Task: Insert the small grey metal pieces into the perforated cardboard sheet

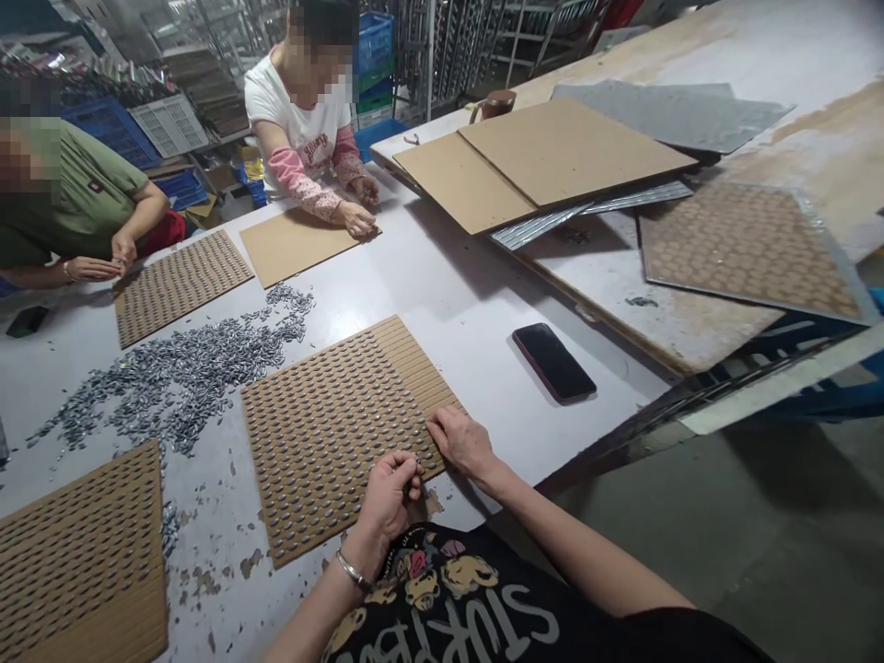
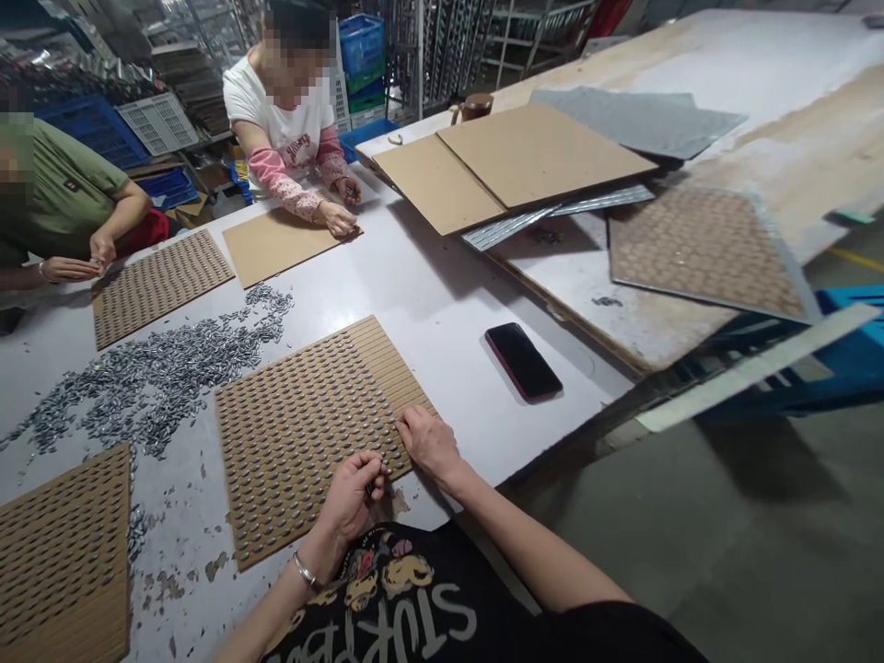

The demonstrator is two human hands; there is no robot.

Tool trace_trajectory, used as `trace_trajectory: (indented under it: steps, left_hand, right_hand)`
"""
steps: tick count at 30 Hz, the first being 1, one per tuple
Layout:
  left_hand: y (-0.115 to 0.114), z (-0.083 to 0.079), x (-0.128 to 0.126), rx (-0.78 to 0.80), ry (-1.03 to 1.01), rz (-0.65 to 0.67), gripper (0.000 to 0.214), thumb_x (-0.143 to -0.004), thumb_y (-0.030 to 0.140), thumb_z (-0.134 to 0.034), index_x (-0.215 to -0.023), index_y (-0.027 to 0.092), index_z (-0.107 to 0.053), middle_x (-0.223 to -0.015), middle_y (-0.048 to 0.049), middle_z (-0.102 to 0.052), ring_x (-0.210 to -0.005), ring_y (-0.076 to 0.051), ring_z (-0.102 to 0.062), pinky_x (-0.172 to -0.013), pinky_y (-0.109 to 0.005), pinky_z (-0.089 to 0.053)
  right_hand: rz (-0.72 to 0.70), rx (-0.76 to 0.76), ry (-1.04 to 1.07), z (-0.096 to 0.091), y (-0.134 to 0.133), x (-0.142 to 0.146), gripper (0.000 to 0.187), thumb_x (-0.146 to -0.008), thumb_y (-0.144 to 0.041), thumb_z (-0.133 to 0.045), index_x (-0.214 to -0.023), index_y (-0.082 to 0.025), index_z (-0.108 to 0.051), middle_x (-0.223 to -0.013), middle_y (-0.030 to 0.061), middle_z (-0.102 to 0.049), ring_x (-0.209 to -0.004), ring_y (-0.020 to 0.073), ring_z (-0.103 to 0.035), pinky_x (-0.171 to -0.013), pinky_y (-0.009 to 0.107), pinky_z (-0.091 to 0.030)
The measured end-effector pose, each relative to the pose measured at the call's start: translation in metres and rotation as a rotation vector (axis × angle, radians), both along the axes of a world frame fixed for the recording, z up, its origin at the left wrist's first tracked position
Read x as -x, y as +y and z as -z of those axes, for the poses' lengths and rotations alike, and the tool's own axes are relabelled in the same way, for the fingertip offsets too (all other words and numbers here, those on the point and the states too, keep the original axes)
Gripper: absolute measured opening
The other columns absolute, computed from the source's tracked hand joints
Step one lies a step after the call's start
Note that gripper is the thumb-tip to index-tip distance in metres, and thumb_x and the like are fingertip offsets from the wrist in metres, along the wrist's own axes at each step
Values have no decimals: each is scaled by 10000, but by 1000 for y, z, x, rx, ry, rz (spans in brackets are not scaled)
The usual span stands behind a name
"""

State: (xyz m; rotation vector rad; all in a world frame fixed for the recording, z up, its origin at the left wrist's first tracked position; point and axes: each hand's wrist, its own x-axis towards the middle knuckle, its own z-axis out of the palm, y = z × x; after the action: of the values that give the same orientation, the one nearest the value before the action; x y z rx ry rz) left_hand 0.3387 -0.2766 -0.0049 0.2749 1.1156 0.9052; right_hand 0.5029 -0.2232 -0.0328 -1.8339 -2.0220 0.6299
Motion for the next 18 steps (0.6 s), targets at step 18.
trace_trajectory:
  steps: [18]
  left_hand:
    - [-1, -9, -7, 47, -142, 178, 355, -624, 288, -850, -770, 145, -560, -637, 8, -590, -489, -42, -462, -407, -136, -289]
  right_hand:
    - [-158, 246, 614, -33, -47, -20, 213, -911, -375, -535, -841, -199, -631, -746, 14, -665, -650, 149, -582, -607, 260, -454]
